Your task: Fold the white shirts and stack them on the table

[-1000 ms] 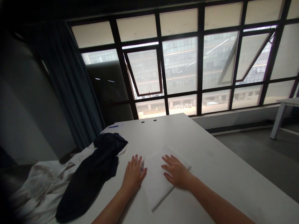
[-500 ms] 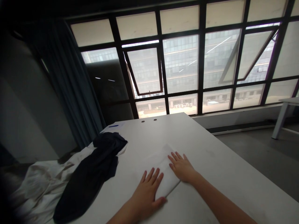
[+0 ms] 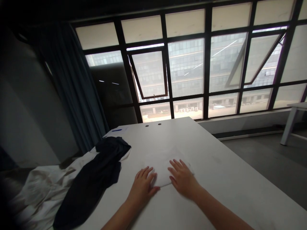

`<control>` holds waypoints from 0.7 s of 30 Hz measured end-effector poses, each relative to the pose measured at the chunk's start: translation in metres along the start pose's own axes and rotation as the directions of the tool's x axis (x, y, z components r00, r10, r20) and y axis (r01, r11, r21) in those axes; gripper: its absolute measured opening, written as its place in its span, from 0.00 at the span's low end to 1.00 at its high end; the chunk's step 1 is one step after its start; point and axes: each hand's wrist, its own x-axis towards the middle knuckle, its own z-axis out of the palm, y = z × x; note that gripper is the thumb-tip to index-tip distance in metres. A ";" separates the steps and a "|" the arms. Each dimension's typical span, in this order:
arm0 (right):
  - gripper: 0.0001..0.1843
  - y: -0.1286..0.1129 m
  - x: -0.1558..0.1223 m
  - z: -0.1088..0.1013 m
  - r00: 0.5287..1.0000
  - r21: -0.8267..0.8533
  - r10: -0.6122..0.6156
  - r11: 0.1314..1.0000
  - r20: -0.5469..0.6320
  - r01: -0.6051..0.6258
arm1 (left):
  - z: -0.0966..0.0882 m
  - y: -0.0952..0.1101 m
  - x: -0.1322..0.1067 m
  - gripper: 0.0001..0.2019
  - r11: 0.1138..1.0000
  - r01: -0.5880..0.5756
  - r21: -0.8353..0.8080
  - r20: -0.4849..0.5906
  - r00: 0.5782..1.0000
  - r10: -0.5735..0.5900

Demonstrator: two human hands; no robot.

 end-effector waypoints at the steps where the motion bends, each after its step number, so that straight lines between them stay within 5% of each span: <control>1: 0.25 -0.006 -0.001 0.001 0.999 0.032 -0.026 0.999 0.032 0.025 | -0.001 0.001 0.000 0.19 1.000 -0.011 0.010 -0.028 1.000 0.011; 4: 0.30 0.000 -0.004 0.003 0.996 0.066 0.025 0.997 0.082 -0.030 | -0.001 -0.001 0.001 0.10 0.999 -0.017 0.028 -0.052 0.998 0.018; 10: 0.42 0.032 -0.005 -0.013 0.975 0.011 0.187 0.982 0.118 -0.190 | -0.002 -0.015 0.007 0.15 0.993 0.092 0.072 -0.144 0.986 -0.081; 16: 0.27 -0.041 -0.007 -0.014 0.986 -0.088 0.160 0.984 0.053 -0.155 | -0.017 0.019 -0.005 0.13 0.996 -0.090 -0.001 -0.116 0.989 0.089; 18: 0.21 -0.056 -0.004 -0.014 0.993 0.021 0.057 0.998 0.105 -0.060 | -0.019 0.029 -0.008 0.13 0.992 -0.114 -0.046 -0.049 0.992 0.112; 21: 0.14 -0.049 0.003 -0.019 0.991 0.225 -0.092 0.972 0.094 0.069 | -0.020 0.029 -0.008 0.11 0.995 -0.068 -0.075 0.023 0.997 0.070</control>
